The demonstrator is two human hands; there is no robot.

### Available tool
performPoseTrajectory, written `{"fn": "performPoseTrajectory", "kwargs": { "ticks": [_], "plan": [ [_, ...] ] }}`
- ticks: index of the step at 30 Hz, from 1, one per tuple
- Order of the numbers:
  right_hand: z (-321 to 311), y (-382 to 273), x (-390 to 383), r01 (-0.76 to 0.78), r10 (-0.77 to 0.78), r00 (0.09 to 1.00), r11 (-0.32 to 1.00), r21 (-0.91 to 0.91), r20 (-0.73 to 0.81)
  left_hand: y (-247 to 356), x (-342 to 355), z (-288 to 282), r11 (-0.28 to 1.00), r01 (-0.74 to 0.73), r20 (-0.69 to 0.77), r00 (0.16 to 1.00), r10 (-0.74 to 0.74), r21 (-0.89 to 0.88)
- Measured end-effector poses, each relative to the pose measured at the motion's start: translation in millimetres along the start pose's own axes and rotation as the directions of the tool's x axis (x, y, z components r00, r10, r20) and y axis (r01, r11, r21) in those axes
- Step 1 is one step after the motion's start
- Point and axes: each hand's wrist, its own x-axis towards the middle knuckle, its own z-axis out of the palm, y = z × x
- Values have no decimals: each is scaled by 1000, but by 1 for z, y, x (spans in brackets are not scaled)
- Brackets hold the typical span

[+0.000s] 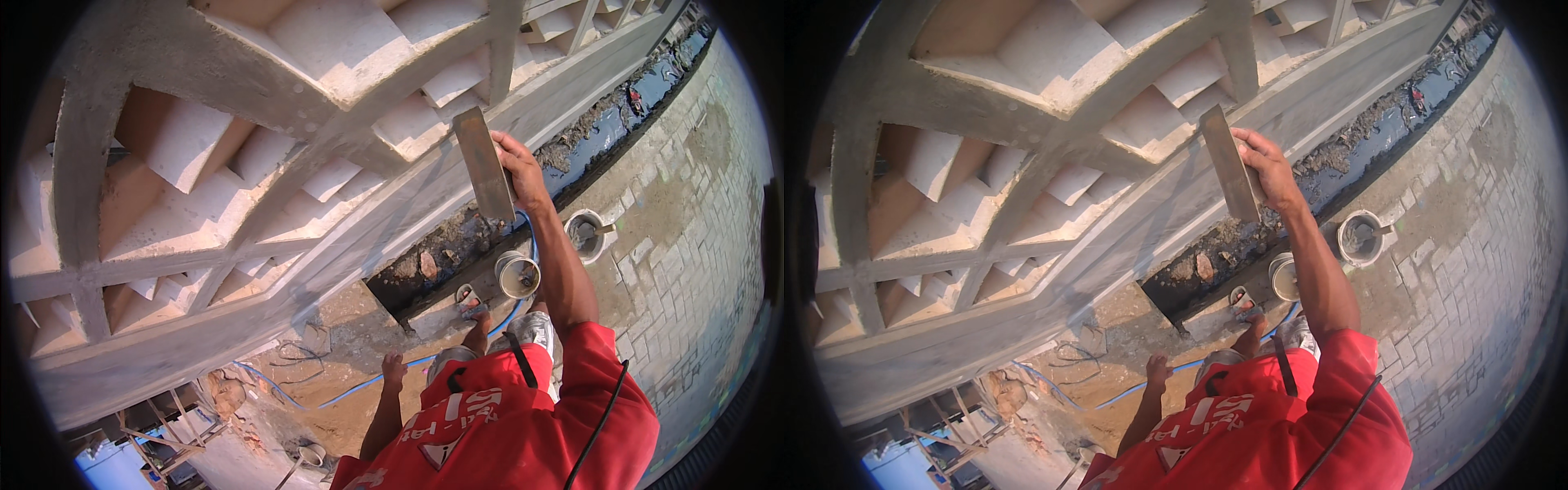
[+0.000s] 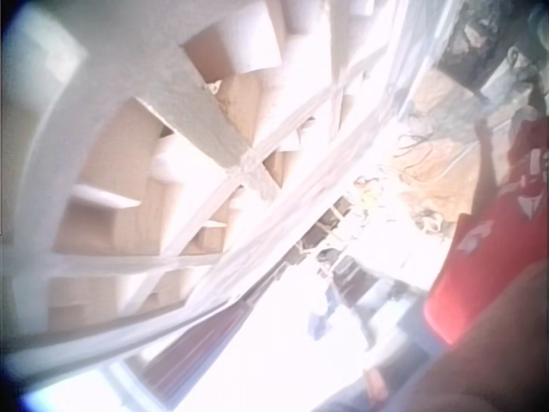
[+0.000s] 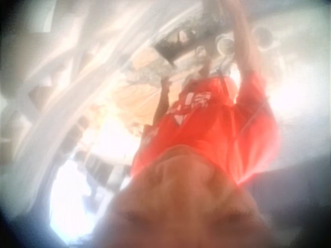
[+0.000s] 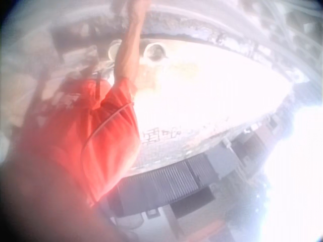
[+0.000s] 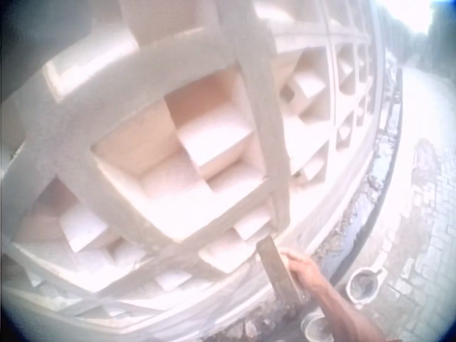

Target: The person applies plaster to a geometrically patterned ceiling using a trowel. They repeatedly scoop plaster from a bucket and smooth it onto the ceiling surface, working across multiple sections of the grid pattern.

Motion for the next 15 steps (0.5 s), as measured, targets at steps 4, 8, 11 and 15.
{"fn": "performPoseTrajectory", "kwargs": {
  "ticks": [4,8,11,15],
  "plan": [
    [4,9,-3,-6,6,1000,1000,-2,11,-3,0,-3,1000,-14,2,1000,14,17],
    [11,12,-8,8,-8,1000,1000,19,13,-7,2,-6,997,-62,29,998,61,35],
    [13,16,-17,-33,33,999,996,79,-1,-3,5,-7,994,-3,6,1000,4,-113],
    [22,23,-37,19,2,996,975,221,-93,2,1,-7,1000,3,-4,1000,-3,5]
  ]
}}
